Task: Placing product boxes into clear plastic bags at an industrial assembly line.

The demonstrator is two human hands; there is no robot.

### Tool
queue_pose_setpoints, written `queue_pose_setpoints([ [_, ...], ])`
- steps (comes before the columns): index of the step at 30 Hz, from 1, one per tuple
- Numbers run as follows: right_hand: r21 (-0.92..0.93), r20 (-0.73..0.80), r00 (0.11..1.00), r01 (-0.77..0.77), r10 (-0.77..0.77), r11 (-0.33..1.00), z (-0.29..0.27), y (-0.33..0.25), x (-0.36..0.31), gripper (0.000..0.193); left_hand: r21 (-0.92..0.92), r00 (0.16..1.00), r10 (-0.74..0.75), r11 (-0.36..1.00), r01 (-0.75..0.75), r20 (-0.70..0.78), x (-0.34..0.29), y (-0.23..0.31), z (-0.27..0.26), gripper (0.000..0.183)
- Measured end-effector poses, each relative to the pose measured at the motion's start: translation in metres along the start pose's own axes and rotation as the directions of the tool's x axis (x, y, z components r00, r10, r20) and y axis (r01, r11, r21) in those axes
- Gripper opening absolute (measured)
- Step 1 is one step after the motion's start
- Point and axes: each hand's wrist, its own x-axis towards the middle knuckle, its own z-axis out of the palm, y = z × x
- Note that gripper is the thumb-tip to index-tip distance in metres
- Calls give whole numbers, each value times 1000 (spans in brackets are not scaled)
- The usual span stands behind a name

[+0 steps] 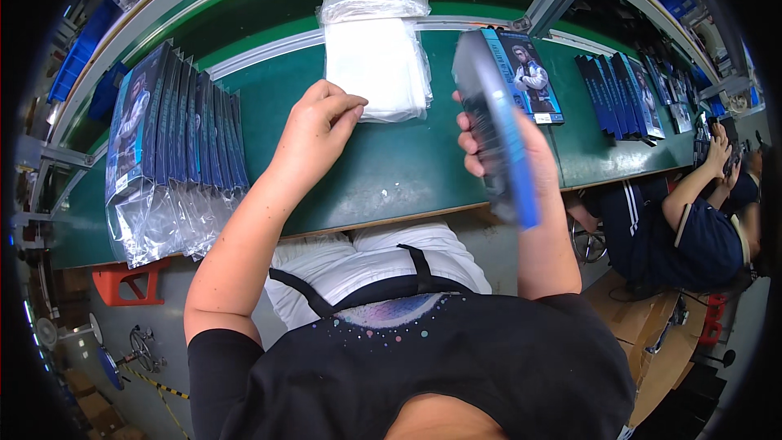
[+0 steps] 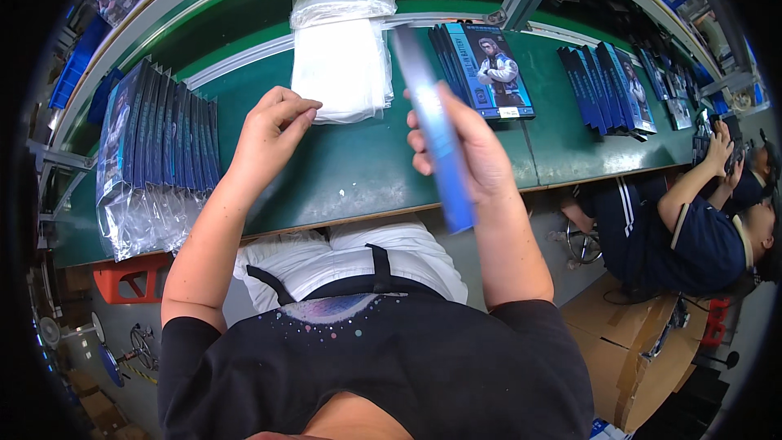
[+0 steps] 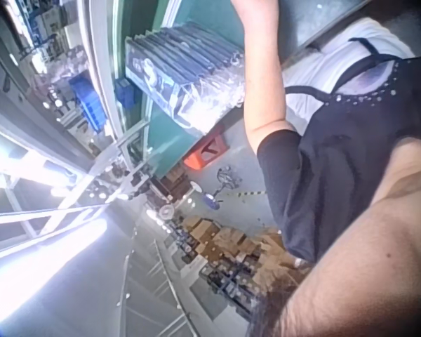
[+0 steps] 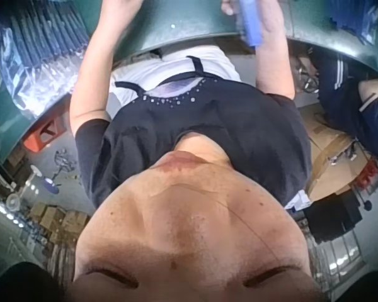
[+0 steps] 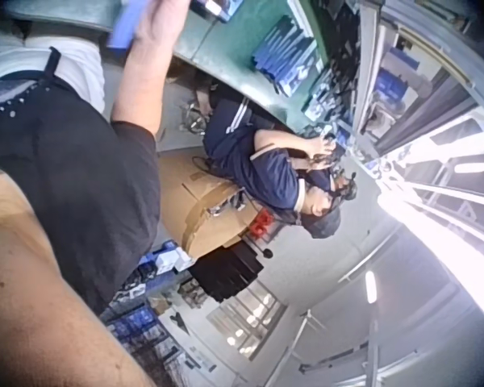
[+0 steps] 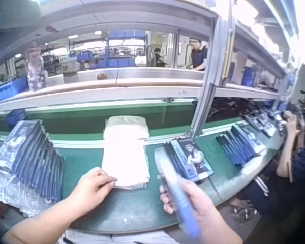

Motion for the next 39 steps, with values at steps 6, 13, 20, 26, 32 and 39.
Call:
queue_pose_setpoints([
  [6, -46, 120, 981, -145, 149, 988, 21, 30, 2, 54, -117, 996, -82, 990, 78, -30, 6, 1, -4, 10],
  [13, -77, 173, 963, -195, 205, 978, 32, 38, 35, 54, -230, 989, -147, 963, 140, -11, 10, -14, -11, 15],
  [20, -365, 40, 980, -166, 193, 916, 22, 26, 29, 51, -528, 873, -475, 717, 454, 106, 8, 1, -19, 15],
  [26, -408, -70, 997, 13, -45, 913, 16, 38, 29, 39, -282, 918, -373, 873, 397, 138, 9, -4, -21, 19],
  [32, -497, -134, 971, 109, -200, 861, 26, 52, 27, 39, -70, 991, -96, 994, 89, -97, -2, 8, -13, 20],
  [39, -400, -252, 947, 85, -198, 913, 27, 52, 30, 22, 112, 976, 197, 976, -187, -88, -20, 15, -11, 24],
])
